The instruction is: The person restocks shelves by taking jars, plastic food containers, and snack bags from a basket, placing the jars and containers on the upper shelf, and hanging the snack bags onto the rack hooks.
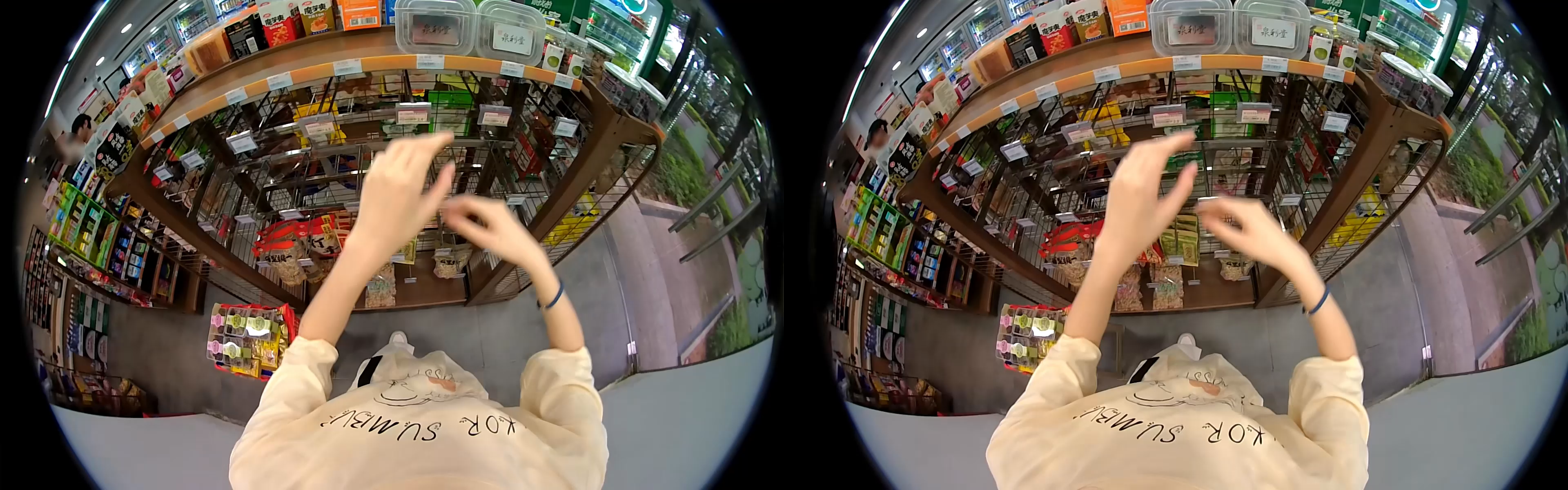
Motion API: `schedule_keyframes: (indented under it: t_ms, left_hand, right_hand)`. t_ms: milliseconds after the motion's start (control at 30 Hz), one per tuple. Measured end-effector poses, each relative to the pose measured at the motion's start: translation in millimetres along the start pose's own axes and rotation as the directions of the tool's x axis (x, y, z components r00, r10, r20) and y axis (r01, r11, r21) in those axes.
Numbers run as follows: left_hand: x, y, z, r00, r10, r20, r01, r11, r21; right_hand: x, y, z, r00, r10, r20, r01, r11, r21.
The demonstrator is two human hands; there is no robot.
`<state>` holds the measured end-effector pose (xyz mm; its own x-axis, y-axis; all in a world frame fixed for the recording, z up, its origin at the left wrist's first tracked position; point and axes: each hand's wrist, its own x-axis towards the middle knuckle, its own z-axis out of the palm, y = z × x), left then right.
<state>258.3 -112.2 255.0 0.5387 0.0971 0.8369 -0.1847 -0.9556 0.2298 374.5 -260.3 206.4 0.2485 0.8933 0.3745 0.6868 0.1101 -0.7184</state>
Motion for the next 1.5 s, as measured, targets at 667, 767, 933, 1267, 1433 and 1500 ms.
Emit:
schedule_keyframes:
  t_ms: [667,767,933,1267,1433,1500]
  left_hand:
    - [-367,129,6,0.482,-0.505,0.716,0.621,0.774,0.127]
    - [-377,134,-8,0.425,-0.562,0.710,0.626,0.749,0.218]
    - [-385,130,-27,0.433,-0.631,0.643,0.692,0.690,0.211]
    - [-412,77,-93,0.419,-0.742,0.524,0.662,0.644,0.384]
    - [-453,43,-148,0.346,-0.796,0.496,0.699,0.571,0.430]
    - [-469,34,-167,0.224,-0.849,0.479,0.764,0.458,0.454]
  right_hand:
    - [-234,116,250,0.587,0.540,0.603,-0.355,0.842,-0.407]
    - [-222,102,275,0.560,0.453,0.693,-0.289,0.891,-0.349]
    - [-203,80,301,0.594,0.248,0.766,-0.164,0.969,-0.186]
    - [-184,85,382,0.369,0.334,0.867,-0.141,0.942,-0.303]
    - [-142,43,427,0.376,0.407,0.832,-0.140,0.913,-0.383]
    - [-128,32,451,0.380,0.432,0.818,-0.123,0.900,-0.419]
